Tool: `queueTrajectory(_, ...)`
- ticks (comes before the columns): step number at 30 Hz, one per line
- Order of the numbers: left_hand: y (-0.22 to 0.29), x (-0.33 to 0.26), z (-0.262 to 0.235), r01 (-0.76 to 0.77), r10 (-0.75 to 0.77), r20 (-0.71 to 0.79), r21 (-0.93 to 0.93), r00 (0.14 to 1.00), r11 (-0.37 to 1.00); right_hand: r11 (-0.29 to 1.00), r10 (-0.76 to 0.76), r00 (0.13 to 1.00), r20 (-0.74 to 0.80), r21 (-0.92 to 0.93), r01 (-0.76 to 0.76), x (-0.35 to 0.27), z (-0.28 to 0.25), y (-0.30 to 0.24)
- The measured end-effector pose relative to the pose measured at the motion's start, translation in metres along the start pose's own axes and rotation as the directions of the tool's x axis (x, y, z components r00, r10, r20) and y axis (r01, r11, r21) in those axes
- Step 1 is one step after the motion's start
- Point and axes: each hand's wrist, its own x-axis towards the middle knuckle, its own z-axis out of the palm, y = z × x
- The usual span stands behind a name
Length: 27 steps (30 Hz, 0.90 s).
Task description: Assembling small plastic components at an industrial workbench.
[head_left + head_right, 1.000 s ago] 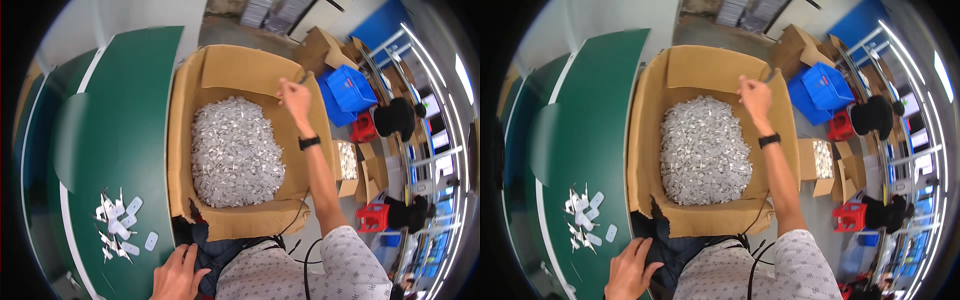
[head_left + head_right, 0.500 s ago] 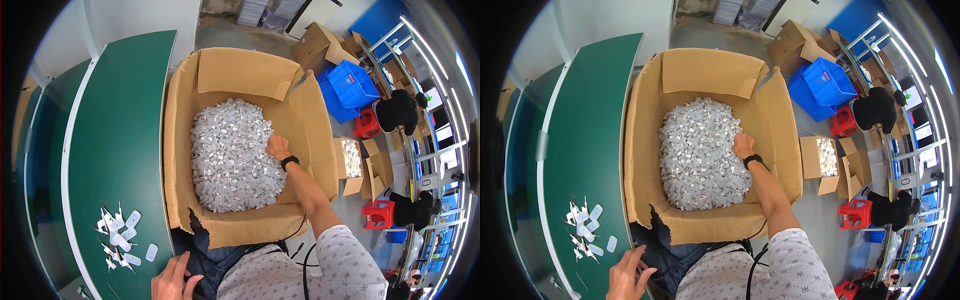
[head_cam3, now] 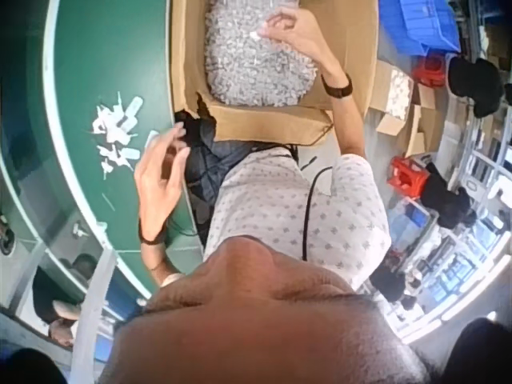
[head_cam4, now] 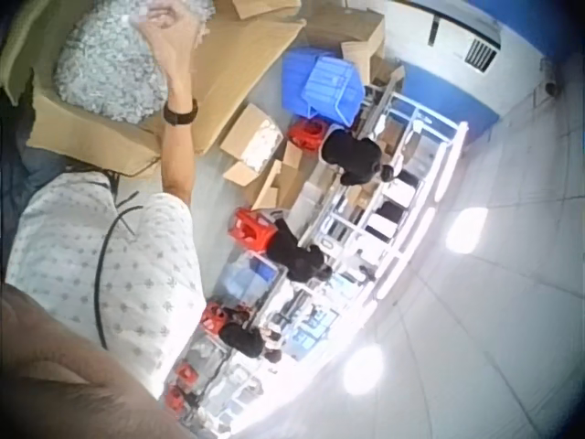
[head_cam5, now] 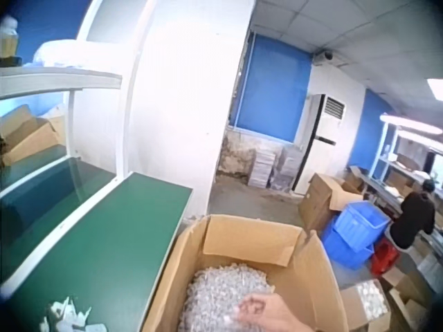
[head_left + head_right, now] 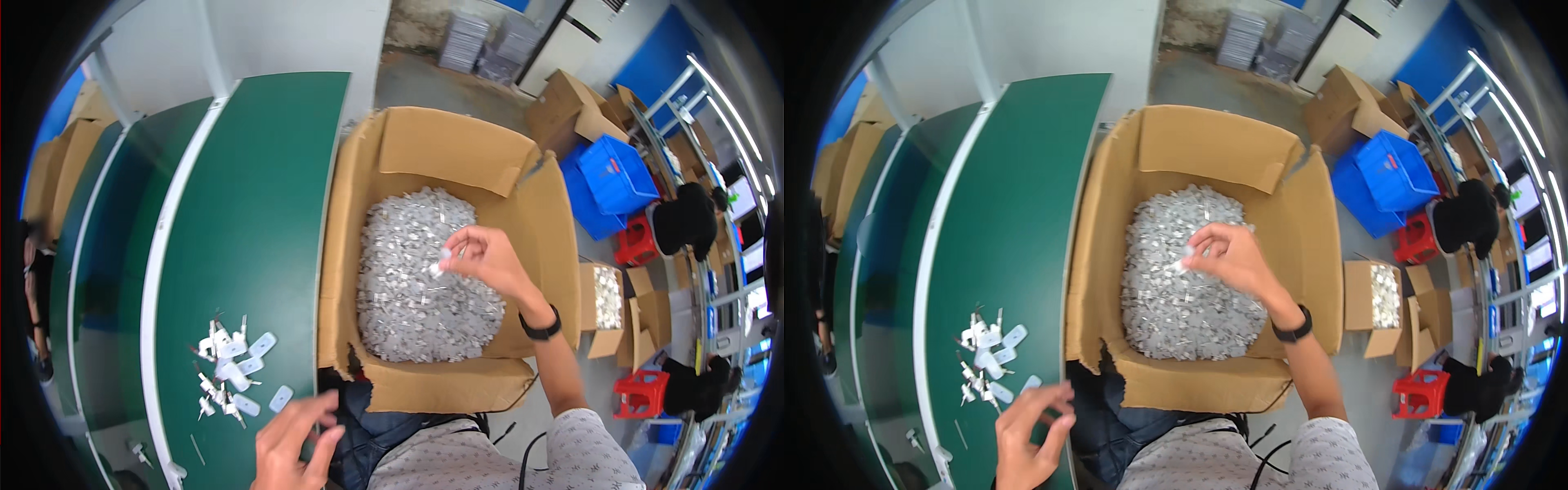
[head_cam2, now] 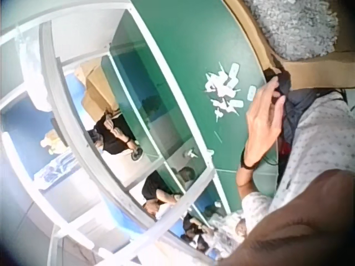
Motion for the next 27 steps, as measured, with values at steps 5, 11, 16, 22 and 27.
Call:
queueTrajectory(5,0.006,0.023,0.021,-0.174,0.257,-0.382,0.239,0.887,0.955,0.913,-0.361,0.897,0.257,0.295,0.283,-0.049,0.082,-0.087)
queueTrajectory(11,-0.001,0.009,0.011,-0.217,0.401,-0.416,0.423,0.816,0.880,0.902,-0.417,0.816,0.401,0.295,0.316,-0.073,0.117,-0.118)
queueTrajectory(16,0.001,-0.002,0.004,-0.186,0.426,-0.434,0.493,0.794,0.850,0.817,-0.576,0.773,0.267,0.194,0.542,-0.080,0.127,-0.121)
queueTrajectory(22,-0.008,-0.003,0.007,-0.240,0.336,-0.542,0.242,0.770,0.940,0.741,-0.652,0.745,0.142,0.330,0.585,-0.086,0.140,-0.111)
queueTrajectory(27,-0.015,-0.003,0.008,-0.270,0.271,-0.594,0.093,0.757,0.958,0.720,-0.673,0.731,0.112,0.324,0.613,-0.091,0.143,-0.114)
